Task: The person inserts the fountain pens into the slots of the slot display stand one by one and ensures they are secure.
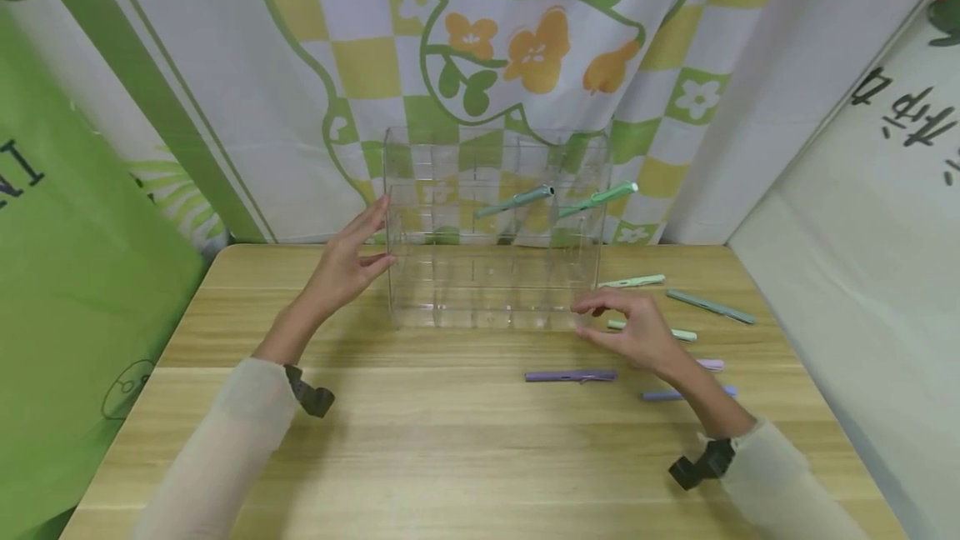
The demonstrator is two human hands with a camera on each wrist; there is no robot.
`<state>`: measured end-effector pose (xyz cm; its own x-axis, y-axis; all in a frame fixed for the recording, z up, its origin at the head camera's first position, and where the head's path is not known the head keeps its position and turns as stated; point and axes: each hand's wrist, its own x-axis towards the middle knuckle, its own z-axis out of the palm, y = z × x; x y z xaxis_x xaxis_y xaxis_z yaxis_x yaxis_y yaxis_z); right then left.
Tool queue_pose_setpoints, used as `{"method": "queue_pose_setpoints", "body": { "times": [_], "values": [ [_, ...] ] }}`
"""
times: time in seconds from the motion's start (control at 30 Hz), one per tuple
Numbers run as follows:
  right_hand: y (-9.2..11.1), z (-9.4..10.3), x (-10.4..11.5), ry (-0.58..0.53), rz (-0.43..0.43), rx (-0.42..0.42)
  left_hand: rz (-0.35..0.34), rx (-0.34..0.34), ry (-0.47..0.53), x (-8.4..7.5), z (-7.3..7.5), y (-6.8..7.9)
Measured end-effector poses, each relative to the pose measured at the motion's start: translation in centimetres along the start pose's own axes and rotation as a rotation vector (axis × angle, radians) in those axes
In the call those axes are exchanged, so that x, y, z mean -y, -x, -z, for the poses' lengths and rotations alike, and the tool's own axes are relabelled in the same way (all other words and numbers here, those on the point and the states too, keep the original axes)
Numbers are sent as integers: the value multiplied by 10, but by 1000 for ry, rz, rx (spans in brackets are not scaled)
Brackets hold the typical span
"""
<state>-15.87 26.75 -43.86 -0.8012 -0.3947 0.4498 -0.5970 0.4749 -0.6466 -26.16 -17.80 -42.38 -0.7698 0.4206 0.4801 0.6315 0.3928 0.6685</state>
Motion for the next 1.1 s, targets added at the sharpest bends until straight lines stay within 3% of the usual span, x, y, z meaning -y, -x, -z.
{"method": "queue_pose_setpoints", "body": {
  "times": [0.43,0.7,1.1],
  "values": [
    [26,-2,-20,-68,53,178,15,5,15,0,-1,0],
    [42,-4,-26,-28,-32,291,4,4,13,1,-1,0],
    [52,-4,-35,45,4,318,-7,0,35,3,-1,0]
  ]
}}
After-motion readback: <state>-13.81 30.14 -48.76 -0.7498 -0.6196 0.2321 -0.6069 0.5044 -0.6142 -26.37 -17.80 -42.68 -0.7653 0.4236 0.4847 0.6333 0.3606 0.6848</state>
